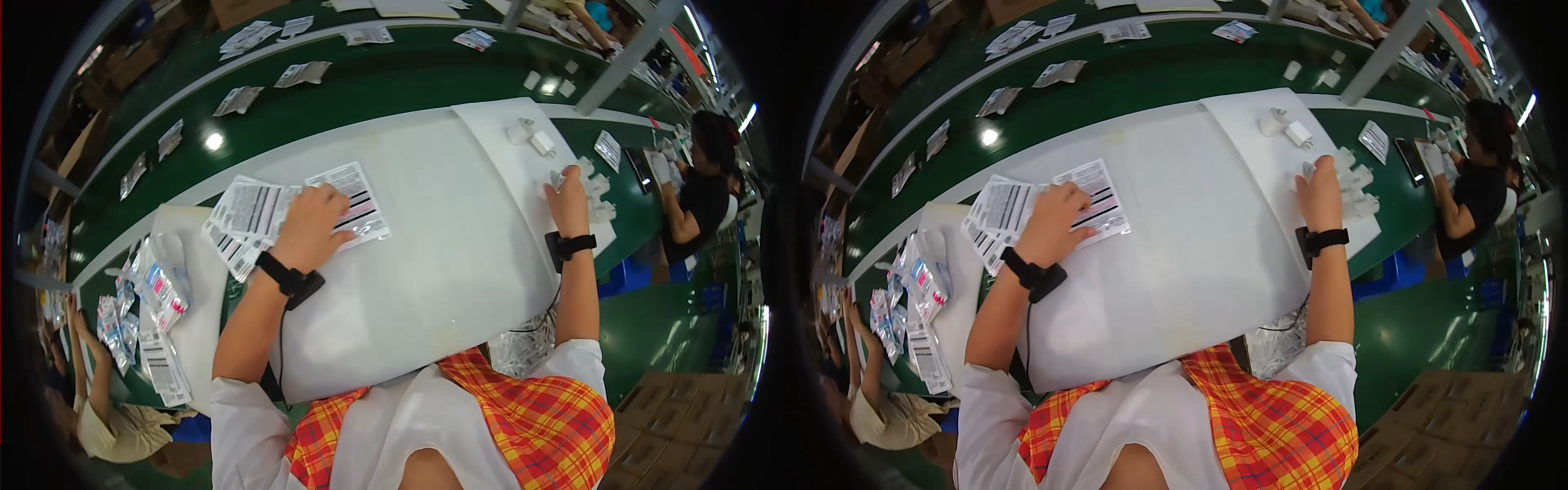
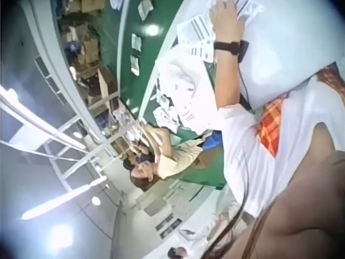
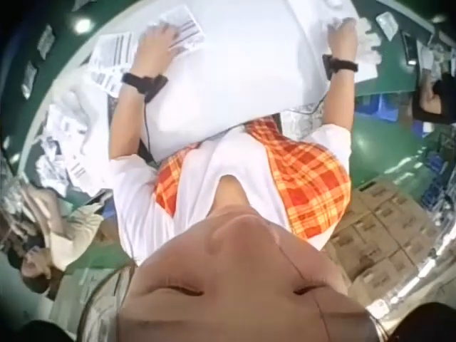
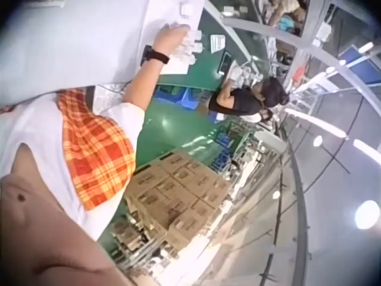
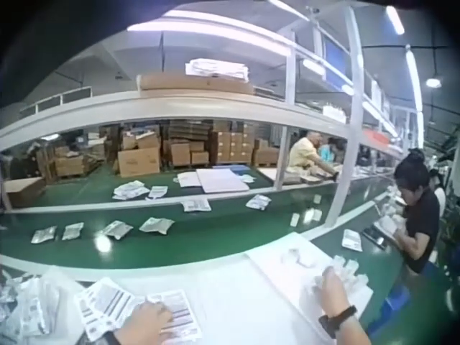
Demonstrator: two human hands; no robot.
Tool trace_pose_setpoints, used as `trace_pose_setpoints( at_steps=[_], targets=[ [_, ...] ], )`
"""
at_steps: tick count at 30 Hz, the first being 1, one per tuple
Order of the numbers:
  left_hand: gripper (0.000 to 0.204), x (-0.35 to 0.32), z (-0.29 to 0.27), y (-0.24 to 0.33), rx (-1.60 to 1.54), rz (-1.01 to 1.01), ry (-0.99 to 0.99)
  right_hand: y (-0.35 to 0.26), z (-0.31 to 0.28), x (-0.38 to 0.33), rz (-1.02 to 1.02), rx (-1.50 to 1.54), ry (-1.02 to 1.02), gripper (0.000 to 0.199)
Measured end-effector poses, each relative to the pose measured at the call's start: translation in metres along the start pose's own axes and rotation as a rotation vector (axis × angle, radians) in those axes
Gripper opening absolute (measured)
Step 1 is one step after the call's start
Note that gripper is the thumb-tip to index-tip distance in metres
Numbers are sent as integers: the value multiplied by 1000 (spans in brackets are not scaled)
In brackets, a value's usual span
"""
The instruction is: The person packages power adapters by placing each one into a plastic bag and sealing it by hand. This process is repeated multiple times, with the finished products eventually being placed into a blue bin.
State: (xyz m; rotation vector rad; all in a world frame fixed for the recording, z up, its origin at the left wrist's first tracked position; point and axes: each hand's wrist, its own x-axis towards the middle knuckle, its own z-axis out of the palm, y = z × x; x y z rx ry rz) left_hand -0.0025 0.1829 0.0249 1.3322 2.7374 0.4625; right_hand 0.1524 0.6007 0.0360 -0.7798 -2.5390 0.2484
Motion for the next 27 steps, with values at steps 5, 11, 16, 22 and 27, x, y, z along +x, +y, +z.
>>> trace_pose_setpoints(
  at_steps=[5, 11, 16, 22, 27],
  targets=[
    [22, -14, 4, -9, -241, -5, -87, -87, -14, -8, -78, 740, -192, 35],
    [31, 16, 4, -28, -262, 174, -24, -182, 38, -29, 183, 1657, -967, 37],
    [40, 38, 6, -5, -21, -76, -50, -209, 67, -37, 253, 1688, -1140, 42],
    [47, 28, 27, -16, -53, -13, 33, -229, 67, -43, -91, 1236, -720, 50],
    [52, 22, 38, -19, -146, -5, 90, -239, 70, -53, -161, 860, -729, 56]
  ],
)
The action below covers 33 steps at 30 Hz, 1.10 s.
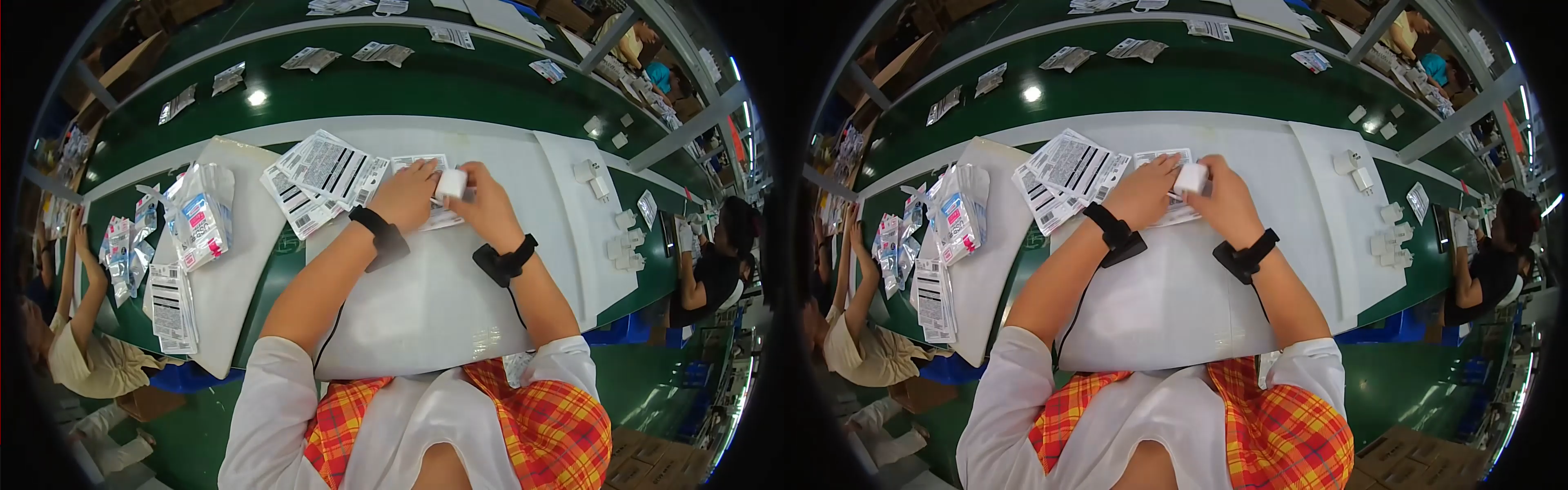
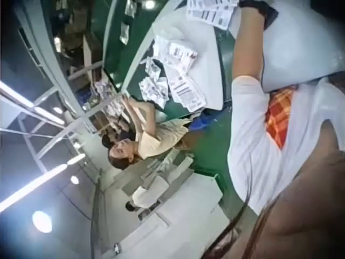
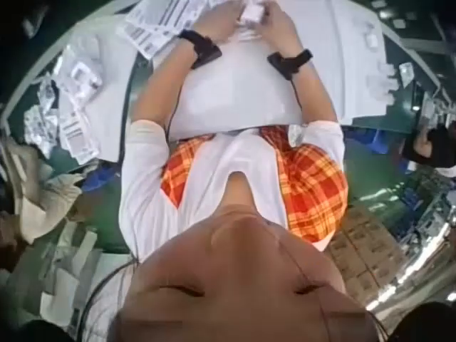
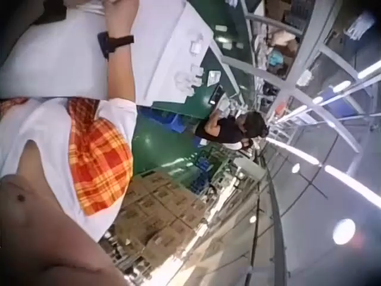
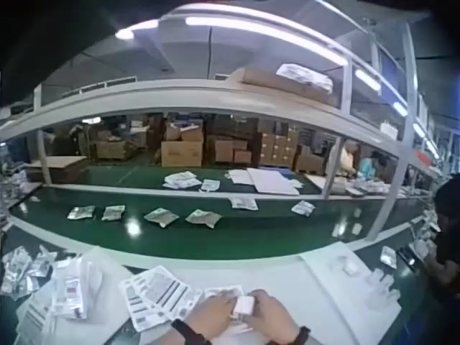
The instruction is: The person packages power adapters by placing each one into a plastic bag and sealing it by hand. This process is repeated multiple times, with the finished products eventually being placed into a blue bin.
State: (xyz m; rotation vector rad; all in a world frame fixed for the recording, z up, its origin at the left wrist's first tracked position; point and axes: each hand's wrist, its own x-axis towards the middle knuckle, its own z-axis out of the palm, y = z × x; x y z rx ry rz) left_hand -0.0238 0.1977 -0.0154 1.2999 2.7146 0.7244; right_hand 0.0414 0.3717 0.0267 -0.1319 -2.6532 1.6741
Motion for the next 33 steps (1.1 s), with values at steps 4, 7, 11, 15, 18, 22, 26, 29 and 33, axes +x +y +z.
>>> trace_pose_setpoints(
  at_steps=[4, 7, 11, 15, 18, 22, 26, 29, 33],
  targets=[
    [52, -2, -2, -12, -230, -81, -40, -5, 6, -26, -408, -617, -120, 61],
    [52, -2, -1, -2, -216, -97, -53, -7, 22, -30, -266, -508, 12, 64],
    [53, -9, -10, 18, 5, -119, -45, -1, 23, -16, -139, -425, 30, 63],
    [53, -19, -3, 29, 137, -148, 18, 11, 17, -6, -217, -365, -30, 56],
    [51, -18, 3, 29, 243, -178, 69, 12, 13, 8, -101, -345, -74, 50],
    [53, -11, -17, 22, 153, -172, 21, 10, 23, 8, -161, -381, -53, 42],
    [53, 2, -59, 20, 32, -298, -97, -6, 12, 3, -129, -96, -87, 38],
    [47, 1, -62, -1, -949, -120, -117, -21, -4, -4, -32, 372, -125, 36],
    [42, -8, -29, 12, -934, 115, 263, -37, -31, -18, 130, 1032, -129, 33]
  ],
)
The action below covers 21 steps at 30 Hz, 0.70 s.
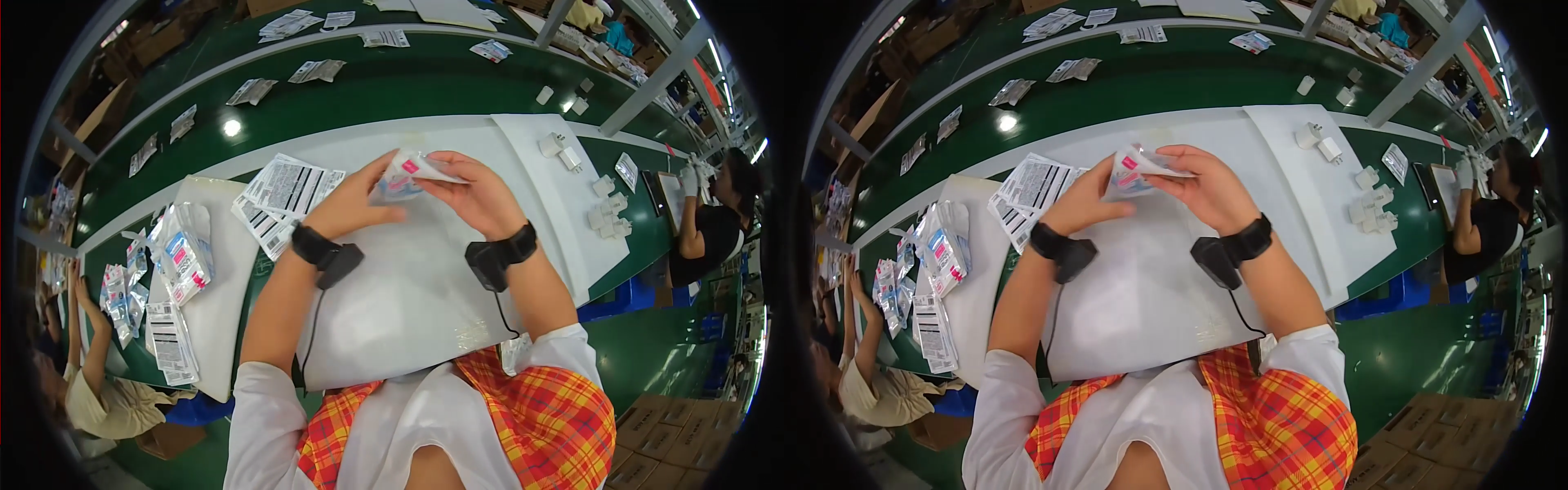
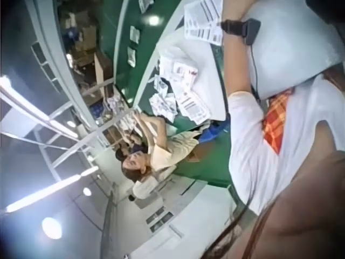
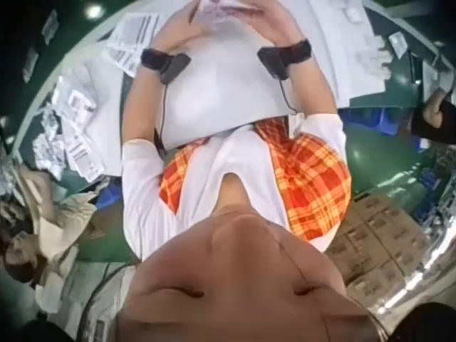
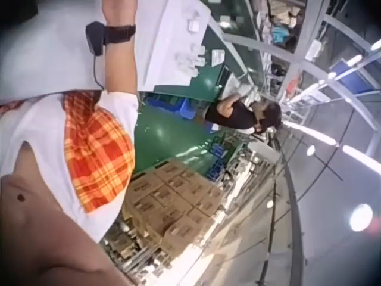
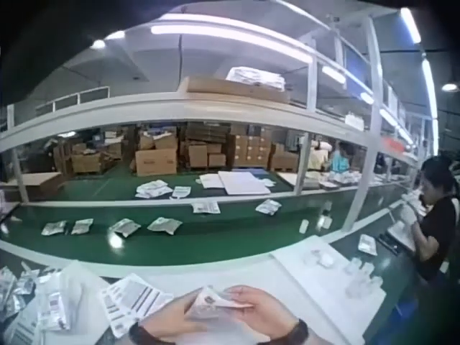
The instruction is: The person packages power adapters by placing each one into a plastic bag and sealing it by hand. This process is repeated multiple times, with the finished products eventually being placed into a blue bin.
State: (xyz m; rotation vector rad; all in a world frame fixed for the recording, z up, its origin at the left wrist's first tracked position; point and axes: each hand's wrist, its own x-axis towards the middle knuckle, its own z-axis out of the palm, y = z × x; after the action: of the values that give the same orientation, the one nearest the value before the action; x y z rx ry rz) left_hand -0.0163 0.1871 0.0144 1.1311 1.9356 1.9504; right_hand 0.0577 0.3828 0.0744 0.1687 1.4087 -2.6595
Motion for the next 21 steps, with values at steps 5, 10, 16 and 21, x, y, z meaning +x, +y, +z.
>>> trace_pose_setpoints(
  at_steps=[5, 10, 16, 21],
  targets=[
    [42, 3, 12, -4, 19, -361, 116, 13, -13, -14, -133, -391, 69, 28],
    [33, 6, 30, -19, -67, -406, 149, 34, -39, -4, 39, -675, 191, 28],
    [21, 28, 38, -23, -295, -265, 386, 19, -58, 16, -143, -707, 149, 26],
    [16, 16, 12, -31, 503, -439, -182, 12, -110, 12, -528, -1414, -95, 20]
  ],
)
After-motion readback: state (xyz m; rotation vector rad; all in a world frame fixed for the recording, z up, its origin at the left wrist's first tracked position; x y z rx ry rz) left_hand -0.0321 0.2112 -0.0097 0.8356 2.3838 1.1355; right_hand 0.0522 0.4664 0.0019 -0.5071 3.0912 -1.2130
